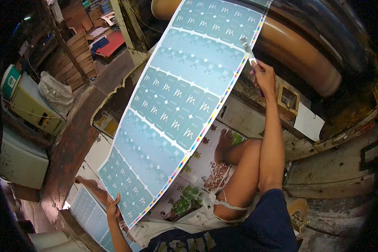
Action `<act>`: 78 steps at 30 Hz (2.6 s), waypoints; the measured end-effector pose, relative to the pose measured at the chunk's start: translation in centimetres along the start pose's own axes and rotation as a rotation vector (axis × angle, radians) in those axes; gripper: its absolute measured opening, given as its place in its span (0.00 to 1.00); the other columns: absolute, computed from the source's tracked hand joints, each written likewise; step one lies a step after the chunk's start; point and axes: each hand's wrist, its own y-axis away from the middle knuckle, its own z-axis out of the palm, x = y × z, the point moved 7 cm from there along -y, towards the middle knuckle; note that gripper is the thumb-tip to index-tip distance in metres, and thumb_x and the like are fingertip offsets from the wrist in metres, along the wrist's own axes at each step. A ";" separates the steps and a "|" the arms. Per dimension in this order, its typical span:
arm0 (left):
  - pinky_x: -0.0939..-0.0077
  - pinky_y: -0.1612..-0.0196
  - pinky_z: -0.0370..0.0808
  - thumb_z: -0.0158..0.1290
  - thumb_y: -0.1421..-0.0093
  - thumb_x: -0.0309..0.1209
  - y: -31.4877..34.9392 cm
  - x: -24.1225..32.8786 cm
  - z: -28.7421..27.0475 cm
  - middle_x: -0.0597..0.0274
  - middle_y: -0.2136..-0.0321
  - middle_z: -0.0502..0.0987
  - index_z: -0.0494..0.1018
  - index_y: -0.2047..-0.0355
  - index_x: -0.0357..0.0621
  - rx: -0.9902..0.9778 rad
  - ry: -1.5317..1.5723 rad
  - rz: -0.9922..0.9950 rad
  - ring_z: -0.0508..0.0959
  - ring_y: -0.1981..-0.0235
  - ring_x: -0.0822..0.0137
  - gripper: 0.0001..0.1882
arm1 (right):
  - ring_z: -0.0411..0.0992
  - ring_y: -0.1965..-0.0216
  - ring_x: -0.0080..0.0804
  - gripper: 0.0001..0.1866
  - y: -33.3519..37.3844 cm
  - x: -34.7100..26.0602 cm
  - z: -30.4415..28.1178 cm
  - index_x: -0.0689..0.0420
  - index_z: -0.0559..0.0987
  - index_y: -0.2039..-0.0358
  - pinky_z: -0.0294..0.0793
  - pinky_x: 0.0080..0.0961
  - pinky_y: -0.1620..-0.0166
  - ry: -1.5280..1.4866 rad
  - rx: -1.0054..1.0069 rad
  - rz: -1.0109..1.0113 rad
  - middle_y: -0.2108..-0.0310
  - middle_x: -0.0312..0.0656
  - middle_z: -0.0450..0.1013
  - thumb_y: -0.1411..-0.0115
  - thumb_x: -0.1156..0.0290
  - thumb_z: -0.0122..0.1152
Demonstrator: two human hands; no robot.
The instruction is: The person cuts sheets of printed packaging from a large roll using scissors, moving each cut section to the floor.
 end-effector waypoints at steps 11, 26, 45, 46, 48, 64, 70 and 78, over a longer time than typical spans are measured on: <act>0.67 0.50 0.74 0.54 0.43 0.19 5.1 1.6 -0.3 0.52 0.50 0.72 0.56 0.39 0.40 0.161 0.151 -0.163 0.75 0.53 0.60 0.32 | 0.75 0.64 0.41 0.36 1.6 -7.3 2.8 0.32 0.72 0.44 0.77 0.38 0.63 0.615 0.070 -0.665 0.42 0.39 0.64 0.52 0.82 0.61; 0.81 0.90 0.50 0.64 0.46 0.30 9.8 -2.0 -12.9 0.75 0.84 0.61 0.65 0.67 0.52 0.575 -0.108 -0.188 0.54 0.94 0.78 0.16 | 0.74 0.72 0.54 0.25 0.0 -4.1 3.9 0.53 0.80 0.53 0.71 0.39 0.66 0.647 -0.371 -0.610 0.69 0.61 0.71 0.54 0.80 0.55; 0.70 0.64 0.78 0.56 0.42 0.18 1.2 -6.1 -17.0 0.56 0.69 0.76 0.67 0.54 0.37 0.586 -0.077 -0.288 0.78 0.67 0.64 0.16 | 0.71 0.88 0.34 0.11 11.6 -7.9 11.0 0.66 0.81 0.65 0.71 0.31 0.84 0.570 -0.695 -0.055 0.82 0.50 0.75 0.43 0.70 0.61; 0.71 0.62 0.77 0.56 0.42 0.18 0.2 -6.4 -17.4 0.56 0.66 0.77 0.68 0.53 0.34 0.507 -0.102 -0.216 0.78 0.66 0.64 0.17 | 0.71 0.88 0.33 0.12 11.9 -8.2 11.3 0.65 0.81 0.64 0.70 0.31 0.84 0.565 -0.709 -0.052 0.82 0.49 0.75 0.42 0.69 0.62; 0.72 0.60 0.76 0.57 0.43 0.19 -1.0 -7.8 -18.9 0.56 0.62 0.78 0.68 0.51 0.32 0.453 -0.132 -0.140 0.77 0.66 0.63 0.19 | 0.71 0.89 0.33 0.13 12.3 -8.2 12.5 0.65 0.82 0.63 0.70 0.31 0.84 0.540 -0.740 -0.057 0.82 0.49 0.75 0.42 0.68 0.62; 0.61 0.32 0.51 0.68 0.56 0.39 -10.1 -10.0 -1.1 0.36 0.37 0.53 0.47 0.36 0.27 0.252 -1.231 0.252 0.53 0.34 0.45 0.55 | 0.70 0.89 0.31 0.16 13.0 -6.8 16.1 0.66 0.81 0.63 0.69 0.27 0.85 0.569 -0.913 -0.077 0.85 0.45 0.72 0.42 0.64 0.64; 0.57 0.32 0.53 0.59 0.47 0.36 -13.6 -16.0 13.8 0.43 0.32 0.46 0.41 0.32 0.39 -0.394 -1.109 0.300 0.48 0.32 0.47 0.50 | 0.71 0.89 0.29 0.15 15.3 -6.1 16.6 0.66 0.81 0.68 0.68 0.27 0.85 0.606 -0.986 -0.053 0.85 0.43 0.72 0.43 0.63 0.65; 0.27 0.40 0.49 0.52 0.45 0.49 -15.2 -18.5 17.4 0.45 0.31 0.42 0.25 0.32 0.46 -0.499 -1.377 -0.152 0.47 0.31 0.48 0.55 | 0.73 0.85 0.30 0.16 16.4 -5.6 17.4 0.65 0.78 0.76 0.71 0.30 0.82 0.634 -1.176 -0.037 0.84 0.45 0.73 0.45 0.62 0.66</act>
